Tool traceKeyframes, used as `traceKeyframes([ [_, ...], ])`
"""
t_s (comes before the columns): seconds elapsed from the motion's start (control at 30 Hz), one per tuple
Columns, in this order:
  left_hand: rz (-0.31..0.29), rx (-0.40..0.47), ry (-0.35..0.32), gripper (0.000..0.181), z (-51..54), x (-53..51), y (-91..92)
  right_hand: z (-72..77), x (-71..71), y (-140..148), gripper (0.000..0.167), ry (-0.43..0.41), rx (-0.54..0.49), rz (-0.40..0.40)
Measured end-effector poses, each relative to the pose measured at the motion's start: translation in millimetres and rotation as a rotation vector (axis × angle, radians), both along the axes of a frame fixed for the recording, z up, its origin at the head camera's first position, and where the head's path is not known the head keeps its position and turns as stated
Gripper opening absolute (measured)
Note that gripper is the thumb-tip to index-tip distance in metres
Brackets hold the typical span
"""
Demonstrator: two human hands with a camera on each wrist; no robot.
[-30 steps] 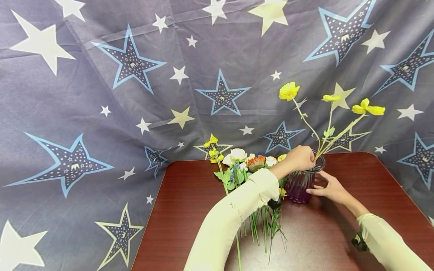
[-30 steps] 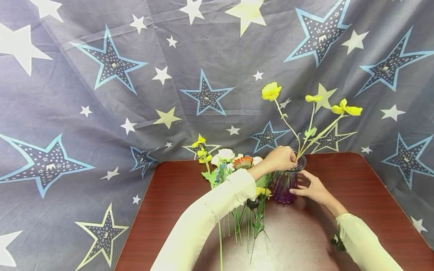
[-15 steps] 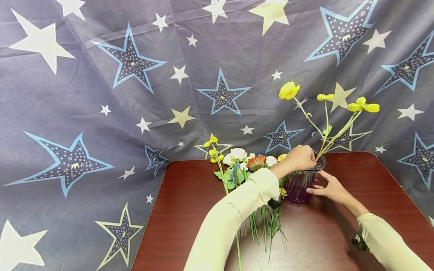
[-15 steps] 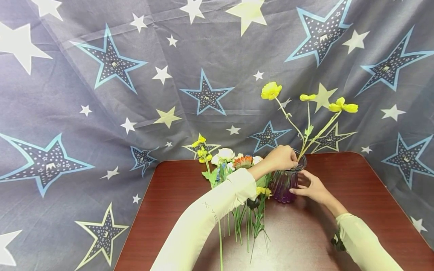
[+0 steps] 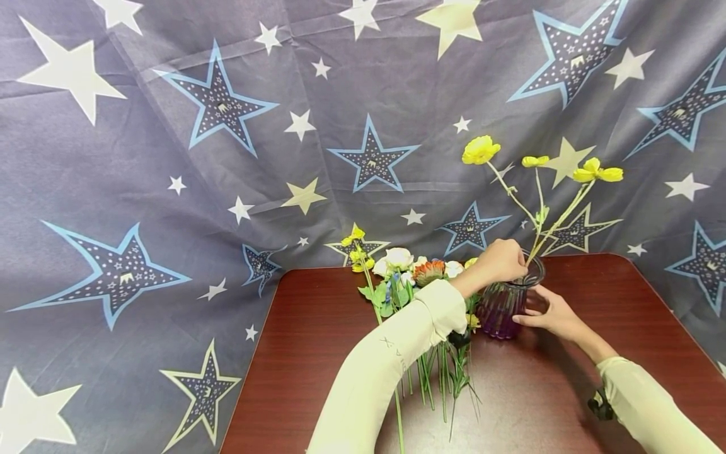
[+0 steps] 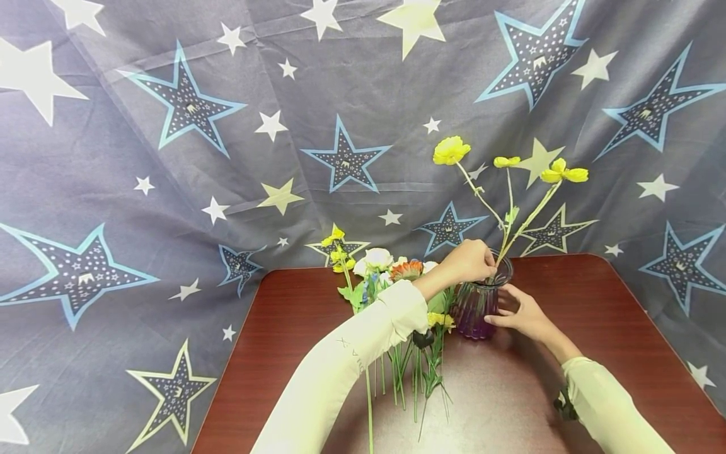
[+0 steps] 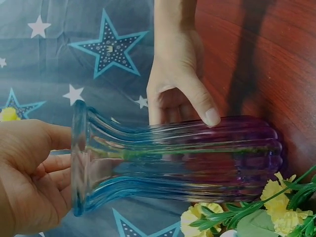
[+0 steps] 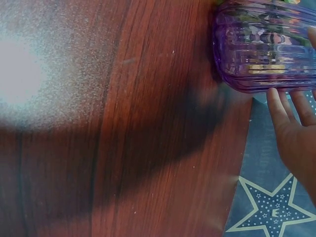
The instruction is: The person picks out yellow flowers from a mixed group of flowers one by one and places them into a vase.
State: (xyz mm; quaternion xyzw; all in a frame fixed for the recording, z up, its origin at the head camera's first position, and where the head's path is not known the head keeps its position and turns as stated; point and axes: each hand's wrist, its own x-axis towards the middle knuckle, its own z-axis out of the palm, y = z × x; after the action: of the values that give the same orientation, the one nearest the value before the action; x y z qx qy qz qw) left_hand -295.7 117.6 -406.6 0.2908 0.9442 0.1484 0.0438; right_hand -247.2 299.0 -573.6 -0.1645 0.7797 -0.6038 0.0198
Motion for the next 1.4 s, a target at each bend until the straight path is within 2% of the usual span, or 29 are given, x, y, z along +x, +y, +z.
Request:
traceKeyframes([
  [0.13,0.007,0.013,0.019,0.025,6.9,0.8,-3.4,-2.1,-1.9,0,0.064,0.01,-0.012,0.01],
  [0.23,-0.002,0.034,0.007,0.02,11.6,1.3,-6.2,-3.8,-2.5,0,0.064,0.011,-0.022,0.014],
  [0.47,-0.026,0.058,-0.032,0.016,18.6,0.8,-11.8,-1.9,-0.3,0,0.066,0.006,-0.024,0.011],
  [0.77,-0.05,0.127,-0.021,0.014,27.3,-3.2,-28.8,0.4,0.6,-3,0.072,0.011,-0.105,0.035],
  [1.03,-0.021,0.193,-0.066,0.017,34.9,-7.6,-47.8,-0.2,-1.6,-3,0.069,0.009,-0.09,0.027],
  [1.2,-0.005,0.195,-0.04,0.018,35.9,-7.6,-60.6,-0.5,-1.2,-3,0.069,0.012,-0.087,0.028],
  [1.4,0.022,0.213,-0.04,0.017,35.6,-4.3,-74.1,1.2,0.3,-4,0.071,0.009,-0.096,0.029],
])
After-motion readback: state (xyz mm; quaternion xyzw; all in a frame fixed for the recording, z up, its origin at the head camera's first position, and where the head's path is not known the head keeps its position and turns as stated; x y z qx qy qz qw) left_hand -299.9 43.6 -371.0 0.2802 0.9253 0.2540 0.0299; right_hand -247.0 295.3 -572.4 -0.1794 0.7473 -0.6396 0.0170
